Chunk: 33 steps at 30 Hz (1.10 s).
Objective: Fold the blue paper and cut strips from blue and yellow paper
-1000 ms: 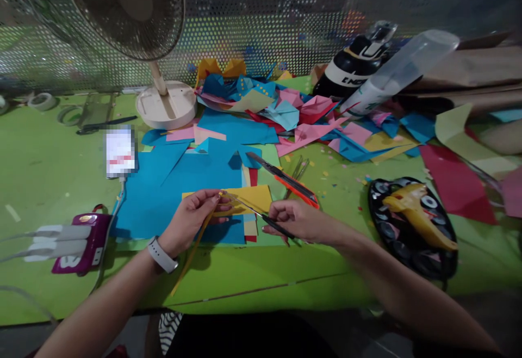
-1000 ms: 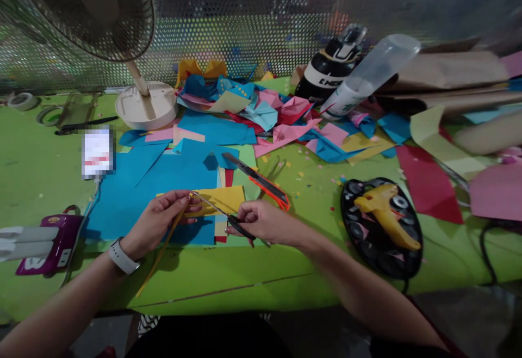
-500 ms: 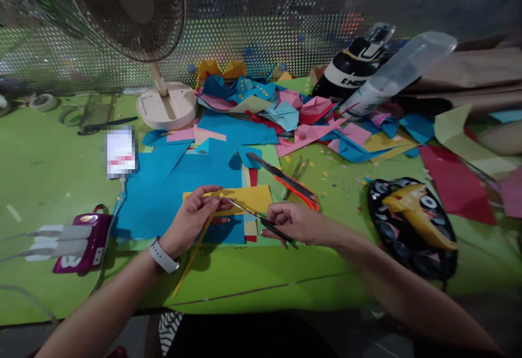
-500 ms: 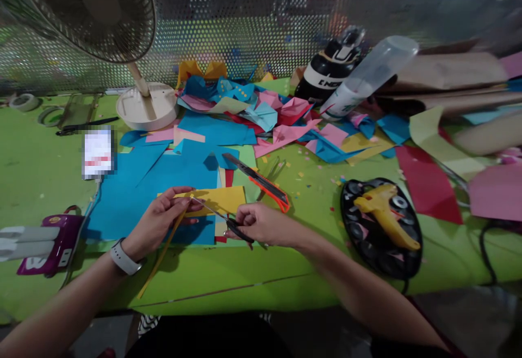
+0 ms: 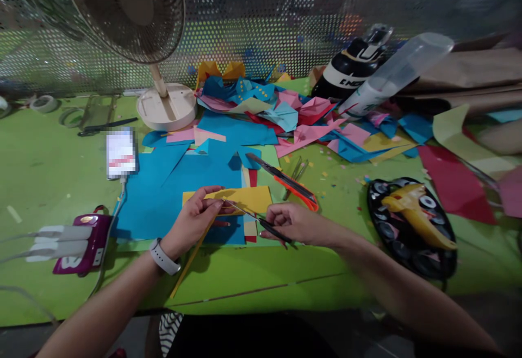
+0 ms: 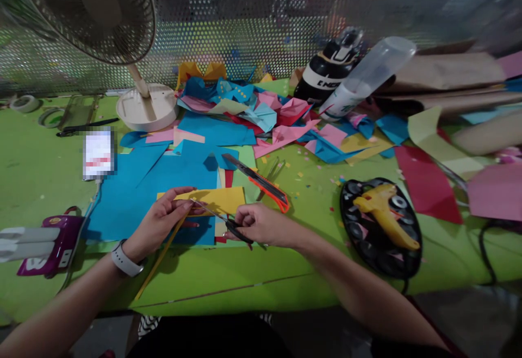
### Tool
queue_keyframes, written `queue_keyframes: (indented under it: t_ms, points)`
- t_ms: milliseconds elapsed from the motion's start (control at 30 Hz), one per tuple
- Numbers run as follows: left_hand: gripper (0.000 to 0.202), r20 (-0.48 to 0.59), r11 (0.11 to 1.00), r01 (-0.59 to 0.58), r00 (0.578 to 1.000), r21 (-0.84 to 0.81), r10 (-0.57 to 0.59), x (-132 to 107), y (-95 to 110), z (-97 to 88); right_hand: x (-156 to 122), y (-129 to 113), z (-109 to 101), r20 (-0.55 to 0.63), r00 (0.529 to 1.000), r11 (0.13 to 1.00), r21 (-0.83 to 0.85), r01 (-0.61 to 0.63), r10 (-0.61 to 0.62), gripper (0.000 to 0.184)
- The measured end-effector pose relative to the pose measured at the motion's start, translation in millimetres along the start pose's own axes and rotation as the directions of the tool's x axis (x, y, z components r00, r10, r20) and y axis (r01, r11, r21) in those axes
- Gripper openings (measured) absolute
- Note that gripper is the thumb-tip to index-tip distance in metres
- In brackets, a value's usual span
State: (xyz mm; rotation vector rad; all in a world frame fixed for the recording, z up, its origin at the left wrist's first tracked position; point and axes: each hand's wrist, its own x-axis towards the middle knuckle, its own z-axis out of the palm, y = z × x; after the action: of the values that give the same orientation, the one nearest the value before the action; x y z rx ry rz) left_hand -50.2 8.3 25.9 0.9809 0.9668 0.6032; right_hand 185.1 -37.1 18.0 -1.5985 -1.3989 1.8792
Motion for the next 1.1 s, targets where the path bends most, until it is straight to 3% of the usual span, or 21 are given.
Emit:
queue_keyframes:
  t_ms: [667, 933, 1100]
  points:
    - [0.041, -0.037, 1.0, 0.004, 0.999, -0.003, -0.004, 0.4, -0.3, 0.5, 2.3, 1.7, 2.3, -0.002, 1.0, 1.0, 0.021, 0.003, -0.003, 0.049]
    - [0.039, -0.045, 0.997, 0.055, 0.997, -0.056, -0.058, 2.7, -5.2, -3.7, 2.8, 2.2, 2.2, -0.022, 1.0, 0.999, 0.035, 0.004, -0.003, 0.049]
    - [0.036, -0.009, 0.996, 0.064, 0.998, -0.068, -0.064, 5.0, -7.8, -7.0, 1.6, -0.1, 2.1, -0.018, 1.0, 1.0, 0.025, -0.013, 0.014, 0.05]
